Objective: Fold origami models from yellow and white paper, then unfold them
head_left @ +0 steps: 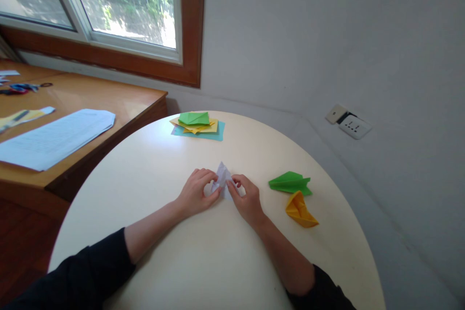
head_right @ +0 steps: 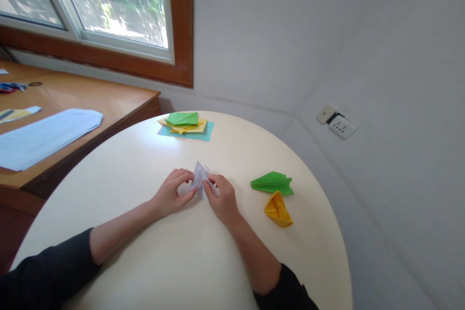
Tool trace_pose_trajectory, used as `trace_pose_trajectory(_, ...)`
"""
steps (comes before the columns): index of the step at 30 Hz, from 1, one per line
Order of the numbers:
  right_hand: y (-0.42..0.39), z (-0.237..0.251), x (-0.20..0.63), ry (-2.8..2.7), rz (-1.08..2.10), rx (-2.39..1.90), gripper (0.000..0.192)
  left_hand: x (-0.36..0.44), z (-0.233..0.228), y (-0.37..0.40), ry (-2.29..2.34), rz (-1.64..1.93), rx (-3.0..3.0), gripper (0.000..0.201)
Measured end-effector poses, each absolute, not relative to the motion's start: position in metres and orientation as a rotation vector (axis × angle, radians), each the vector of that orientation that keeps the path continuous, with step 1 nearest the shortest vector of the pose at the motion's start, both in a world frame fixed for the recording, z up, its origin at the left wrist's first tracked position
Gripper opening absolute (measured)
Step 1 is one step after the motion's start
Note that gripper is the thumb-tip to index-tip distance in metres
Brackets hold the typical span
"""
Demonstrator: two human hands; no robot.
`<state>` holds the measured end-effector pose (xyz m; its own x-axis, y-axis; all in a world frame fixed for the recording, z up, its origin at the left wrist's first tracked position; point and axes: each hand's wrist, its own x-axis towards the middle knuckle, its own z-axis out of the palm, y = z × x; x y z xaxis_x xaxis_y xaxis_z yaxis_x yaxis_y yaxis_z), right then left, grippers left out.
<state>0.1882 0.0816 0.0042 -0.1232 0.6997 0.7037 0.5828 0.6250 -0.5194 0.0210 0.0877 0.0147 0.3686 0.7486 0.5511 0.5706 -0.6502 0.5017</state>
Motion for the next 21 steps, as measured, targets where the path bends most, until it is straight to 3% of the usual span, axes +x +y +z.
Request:
trace_pose_trajectory(9,0.0815,0.003,0.1871,-1.845,0.241,-1.02,0.015,0.0212,0.0174,0.0896,1.237,1.283,2.213,0.004)
trace_pose_trajectory(16,0.0856,0.0015,0.1882,-1.723,0.344,-1.068,0.008,0.0232,0.0108,0.0909,1.035,1.276,2.205,0.026)
trace_pose_trajectory(21,0.0848,0.0038,0.1883,-1.714,0.321,-1.069,0.006,0.0218,0.0093,0.0898,1.041,1.23,2.222,0.027)
